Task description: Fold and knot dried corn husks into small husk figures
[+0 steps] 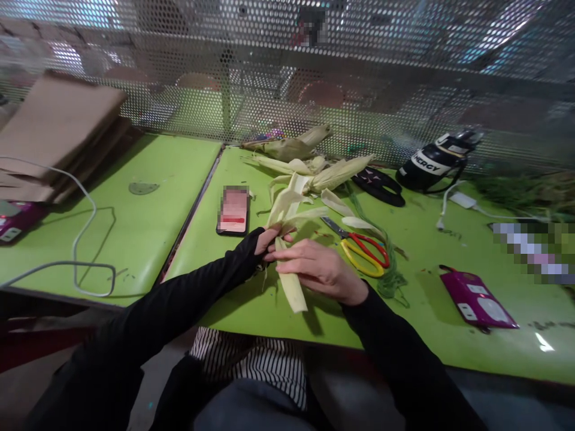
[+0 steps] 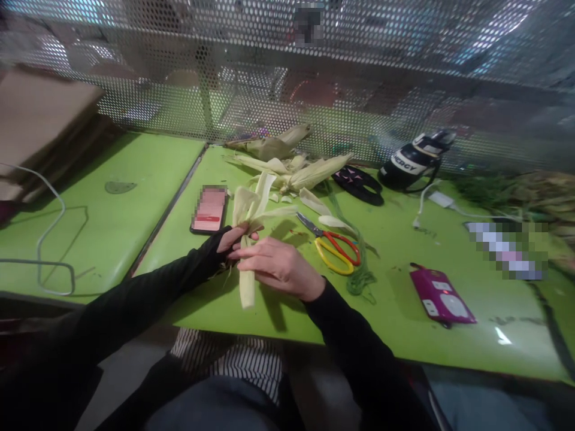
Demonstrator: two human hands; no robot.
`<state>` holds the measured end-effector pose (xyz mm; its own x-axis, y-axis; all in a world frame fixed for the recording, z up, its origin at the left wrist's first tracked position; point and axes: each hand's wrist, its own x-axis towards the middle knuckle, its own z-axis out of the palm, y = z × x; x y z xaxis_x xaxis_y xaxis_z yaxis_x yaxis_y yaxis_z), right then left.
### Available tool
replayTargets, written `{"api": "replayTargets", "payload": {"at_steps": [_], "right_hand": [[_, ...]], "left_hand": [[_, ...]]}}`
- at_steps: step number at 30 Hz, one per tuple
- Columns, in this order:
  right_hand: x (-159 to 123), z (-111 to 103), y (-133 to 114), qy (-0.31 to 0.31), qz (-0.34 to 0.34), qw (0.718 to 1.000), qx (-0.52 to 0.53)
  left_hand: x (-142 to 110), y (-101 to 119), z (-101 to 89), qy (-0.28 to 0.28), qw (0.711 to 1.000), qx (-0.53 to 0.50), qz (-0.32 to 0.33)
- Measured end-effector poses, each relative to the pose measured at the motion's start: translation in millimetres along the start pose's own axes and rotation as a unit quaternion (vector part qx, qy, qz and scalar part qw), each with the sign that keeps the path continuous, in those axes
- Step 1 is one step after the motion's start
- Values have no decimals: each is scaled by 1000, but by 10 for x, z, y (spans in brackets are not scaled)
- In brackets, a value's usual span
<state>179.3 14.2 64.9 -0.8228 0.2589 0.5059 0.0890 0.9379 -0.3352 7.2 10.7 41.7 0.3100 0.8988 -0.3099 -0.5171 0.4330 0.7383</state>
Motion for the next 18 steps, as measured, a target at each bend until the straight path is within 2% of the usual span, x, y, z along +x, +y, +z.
{"api": "replayTargets", "payload": {"at_steps": [4,6,7,9,11,13,16,18], "right_hand": [[-5,-71,-4,-14,63,993,96],[-16,-99,0,0,137,977,166],[-21,-100,9,35,194,963,186],[-27,-74,36,143,308,921,192],[-23,-24,58,220,370,885,179],[-7,22,52,208,369,888,181],[35,43,-10,151,322,924,138],[59,27,-52,128,276,949,80]], "left_hand": [[86,24,-34,24,1000,-15,13],[107,13,-34,9,999,-29,23],[113,-3,-31,-6,999,-31,23],[122,-55,-17,-31,999,-23,13],[126,-121,4,-51,999,18,-6],[119,-172,33,-58,995,75,-27],[55,-163,74,-43,991,122,-37],[-20,-100,82,-30,993,115,-17]]}}
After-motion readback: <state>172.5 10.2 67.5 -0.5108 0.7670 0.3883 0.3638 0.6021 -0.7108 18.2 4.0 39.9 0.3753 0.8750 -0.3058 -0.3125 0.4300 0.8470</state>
